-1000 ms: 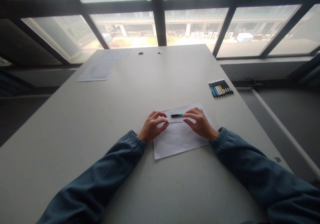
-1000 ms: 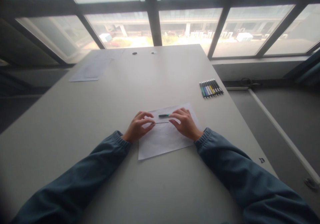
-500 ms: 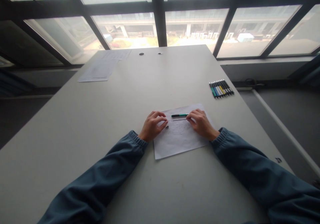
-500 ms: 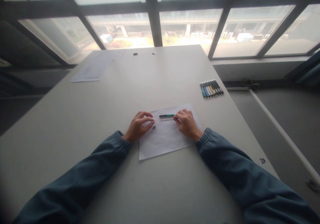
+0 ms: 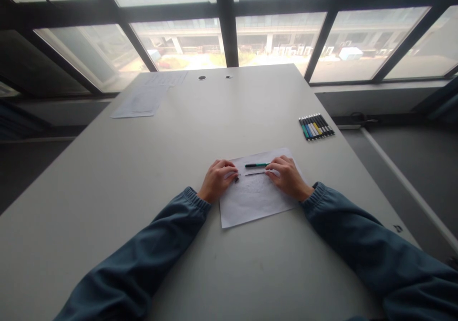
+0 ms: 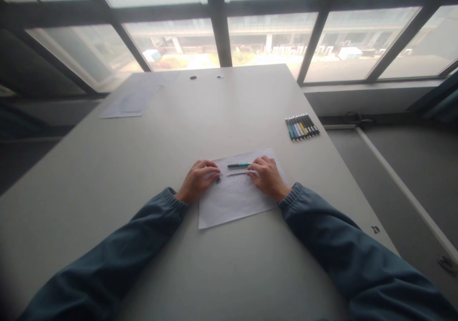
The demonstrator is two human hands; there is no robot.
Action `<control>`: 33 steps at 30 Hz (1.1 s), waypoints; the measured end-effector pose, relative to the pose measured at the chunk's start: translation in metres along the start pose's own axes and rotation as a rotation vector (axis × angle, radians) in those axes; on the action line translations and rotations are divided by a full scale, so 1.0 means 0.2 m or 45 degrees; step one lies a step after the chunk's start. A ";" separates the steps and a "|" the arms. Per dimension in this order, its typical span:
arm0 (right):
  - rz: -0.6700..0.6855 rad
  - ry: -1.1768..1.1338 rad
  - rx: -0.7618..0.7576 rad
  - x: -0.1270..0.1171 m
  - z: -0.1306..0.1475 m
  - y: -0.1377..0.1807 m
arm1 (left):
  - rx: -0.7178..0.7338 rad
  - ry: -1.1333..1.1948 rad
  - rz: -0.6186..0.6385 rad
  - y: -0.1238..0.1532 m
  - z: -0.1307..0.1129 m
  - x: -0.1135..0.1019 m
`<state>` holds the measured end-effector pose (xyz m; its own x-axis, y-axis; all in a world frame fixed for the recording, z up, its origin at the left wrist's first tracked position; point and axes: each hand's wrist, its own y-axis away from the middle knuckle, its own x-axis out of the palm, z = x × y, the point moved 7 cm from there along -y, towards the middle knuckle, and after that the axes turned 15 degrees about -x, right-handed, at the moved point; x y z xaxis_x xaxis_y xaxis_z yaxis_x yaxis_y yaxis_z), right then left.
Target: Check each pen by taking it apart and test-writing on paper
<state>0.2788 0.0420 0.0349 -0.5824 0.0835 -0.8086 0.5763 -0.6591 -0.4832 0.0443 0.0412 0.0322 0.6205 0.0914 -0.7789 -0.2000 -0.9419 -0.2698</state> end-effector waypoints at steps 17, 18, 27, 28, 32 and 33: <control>-0.050 -0.021 -0.061 0.00 0.03 -0.01 | 0.119 0.105 -0.094 0.01 -0.08 -0.05; -0.057 -0.022 -0.065 -0.01 0.04 -0.01 | 0.128 0.114 -0.104 0.01 -0.08 -0.05; -0.062 -0.008 -0.104 -0.01 0.05 -0.02 | 0.175 0.121 -0.117 0.02 -0.11 -0.07; -0.061 0.001 -0.116 -0.01 0.06 -0.02 | 0.182 0.112 -0.107 0.02 -0.11 -0.07; -0.038 0.031 -0.175 -0.02 0.10 -0.03 | 0.232 0.056 -0.032 0.03 -0.15 -0.06; -0.028 0.024 -0.188 -0.02 0.11 -0.03 | 0.246 0.039 -0.013 0.04 -0.16 -0.05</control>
<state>0.2638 0.0290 0.0487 -0.5858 0.1112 -0.8028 0.6425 -0.5400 -0.5436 0.0604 0.0233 0.0564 0.6454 0.0878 -0.7587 -0.3336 -0.8612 -0.3834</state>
